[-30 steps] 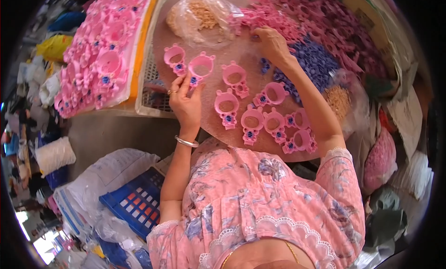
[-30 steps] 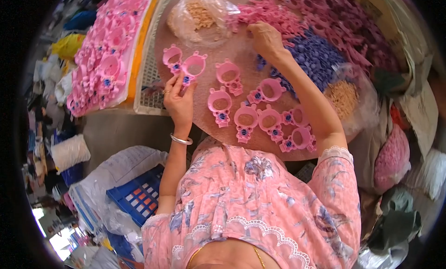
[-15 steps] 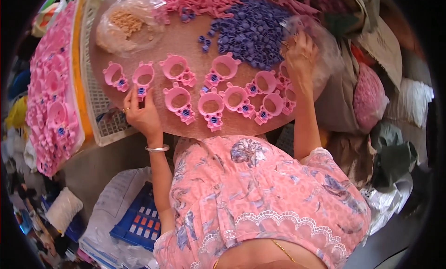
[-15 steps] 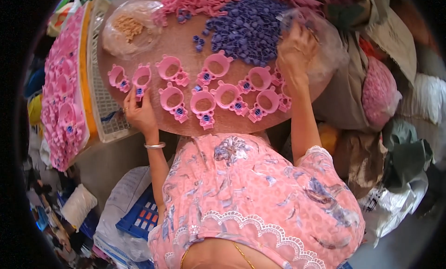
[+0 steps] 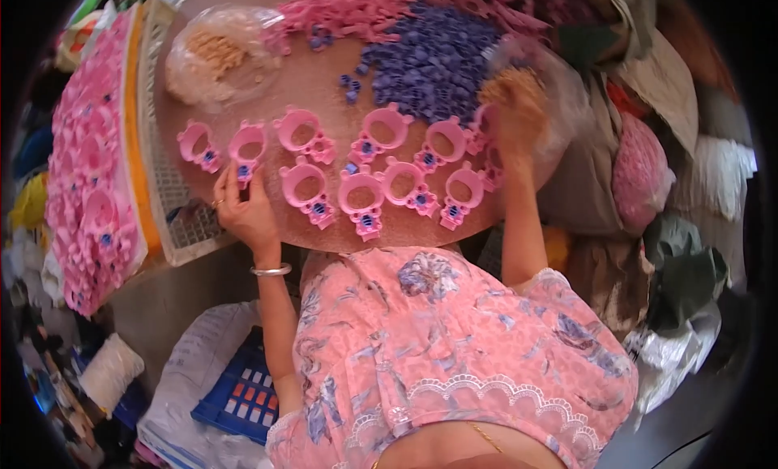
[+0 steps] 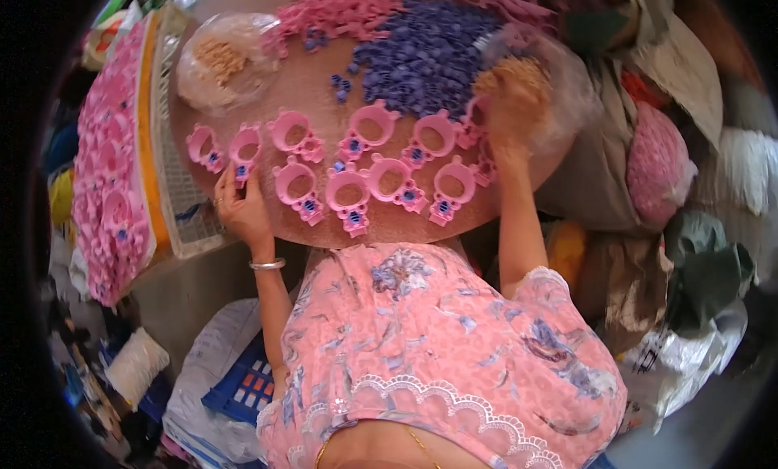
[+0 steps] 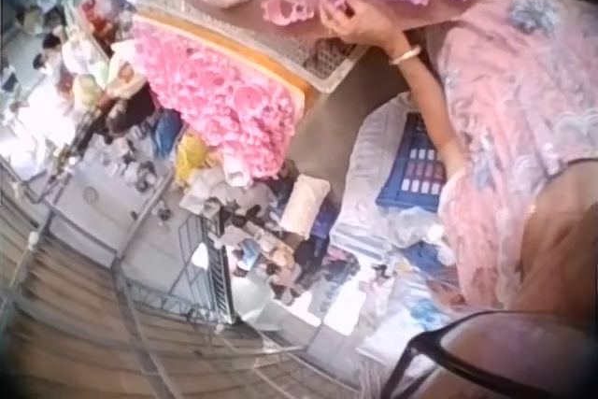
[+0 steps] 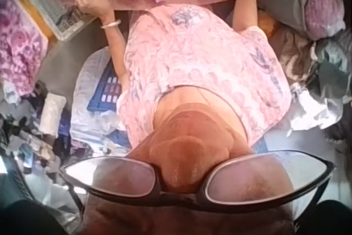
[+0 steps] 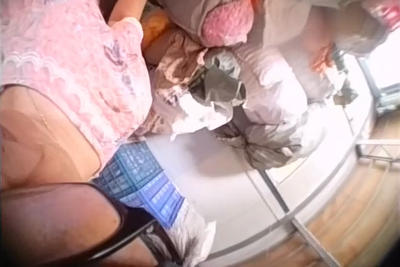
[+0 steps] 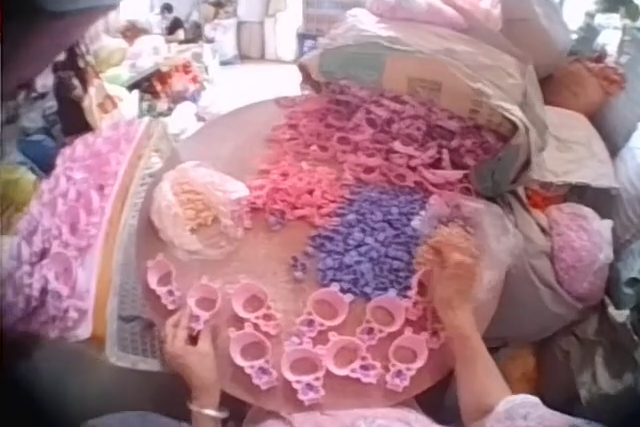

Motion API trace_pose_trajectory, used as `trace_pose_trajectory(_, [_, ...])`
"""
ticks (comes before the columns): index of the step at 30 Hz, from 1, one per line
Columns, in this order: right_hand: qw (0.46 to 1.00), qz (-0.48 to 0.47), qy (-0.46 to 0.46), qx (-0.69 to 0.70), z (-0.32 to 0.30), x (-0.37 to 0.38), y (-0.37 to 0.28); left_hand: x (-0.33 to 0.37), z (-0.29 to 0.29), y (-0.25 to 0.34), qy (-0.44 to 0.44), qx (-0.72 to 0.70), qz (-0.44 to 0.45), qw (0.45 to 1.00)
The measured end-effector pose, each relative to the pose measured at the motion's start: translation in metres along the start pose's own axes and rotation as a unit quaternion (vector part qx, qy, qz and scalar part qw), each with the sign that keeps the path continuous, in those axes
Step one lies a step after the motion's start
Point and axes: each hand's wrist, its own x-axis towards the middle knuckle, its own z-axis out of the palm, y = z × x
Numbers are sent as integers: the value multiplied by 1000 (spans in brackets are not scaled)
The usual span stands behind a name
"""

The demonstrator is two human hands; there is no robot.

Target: Assembling small pink plastic bear-shaped toy parts by hand at a factory workbench.

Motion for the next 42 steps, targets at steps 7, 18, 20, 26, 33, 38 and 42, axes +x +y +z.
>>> trace_pose_trajectory(7, [797,140,-188,557,4,19,-56,1,3,3,27,-26,18,999])
trace_pose_trajectory(18, [870,-363,-119,312,31,15,-166,3,-1,11,31,-19,44,998])
trace_pose_trajectory(20, [854,-155,-271,415,19,13,-177,5,-4,17,38,-25,41,998])
trace_pose_trajectory(26, [451,222,-489,714,11,12,-197,13,-12,35,72,-42,80,993])
trace_pose_trajectory(33, [332,202,-563,729,3,6,-204,12,-12,41,77,-48,92,992])
trace_pose_trajectory(38, [338,201,-569,722,-7,3,-207,12,-10,41,73,-53,91,992])
trace_pose_trajectory(42, [269,187,-569,754,8,-3,-201,12,-10,49,75,-61,78,992])
